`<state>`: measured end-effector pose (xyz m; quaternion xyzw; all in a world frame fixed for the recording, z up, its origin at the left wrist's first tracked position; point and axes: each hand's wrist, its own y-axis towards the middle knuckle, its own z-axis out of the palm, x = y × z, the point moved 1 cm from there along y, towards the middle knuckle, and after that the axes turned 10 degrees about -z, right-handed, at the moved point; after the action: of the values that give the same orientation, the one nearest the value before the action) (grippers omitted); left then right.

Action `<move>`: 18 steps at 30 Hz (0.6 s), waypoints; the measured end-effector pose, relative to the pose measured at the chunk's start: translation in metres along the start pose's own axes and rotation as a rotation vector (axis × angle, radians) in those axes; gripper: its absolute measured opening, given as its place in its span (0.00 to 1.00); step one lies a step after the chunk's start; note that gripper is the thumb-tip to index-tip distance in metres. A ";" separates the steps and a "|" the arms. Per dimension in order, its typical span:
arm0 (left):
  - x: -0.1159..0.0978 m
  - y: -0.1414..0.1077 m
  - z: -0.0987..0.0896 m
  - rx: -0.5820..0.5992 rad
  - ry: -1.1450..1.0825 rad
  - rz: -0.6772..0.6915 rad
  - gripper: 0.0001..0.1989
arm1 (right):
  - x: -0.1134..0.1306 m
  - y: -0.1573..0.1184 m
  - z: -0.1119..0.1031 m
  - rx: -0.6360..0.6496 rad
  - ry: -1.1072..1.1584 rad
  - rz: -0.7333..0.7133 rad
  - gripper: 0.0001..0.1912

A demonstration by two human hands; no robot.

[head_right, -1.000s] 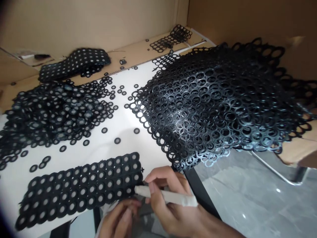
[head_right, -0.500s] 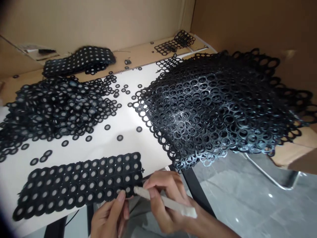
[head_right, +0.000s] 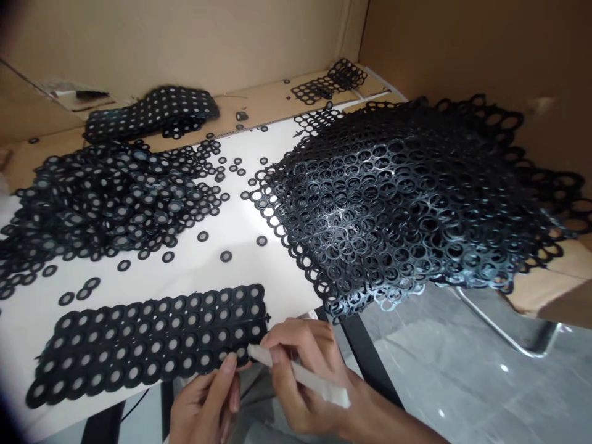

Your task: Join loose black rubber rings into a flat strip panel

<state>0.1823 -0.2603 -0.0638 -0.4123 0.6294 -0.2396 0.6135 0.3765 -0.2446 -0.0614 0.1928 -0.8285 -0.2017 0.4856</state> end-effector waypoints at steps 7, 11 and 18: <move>0.000 0.000 -0.003 -0.021 0.079 0.037 0.41 | 0.004 0.013 -0.001 0.049 -0.070 -0.120 0.13; -0.002 0.001 -0.004 -0.023 0.088 0.051 0.41 | 0.004 0.017 -0.006 0.083 0.055 -0.016 0.12; -0.001 -0.002 -0.004 0.011 0.145 0.022 0.42 | 0.005 0.013 -0.026 0.219 0.327 0.196 0.09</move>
<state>0.1785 -0.2611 -0.0608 -0.3837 0.6754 -0.2654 0.5711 0.3960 -0.2397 -0.0395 0.1930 -0.7704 -0.0285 0.6070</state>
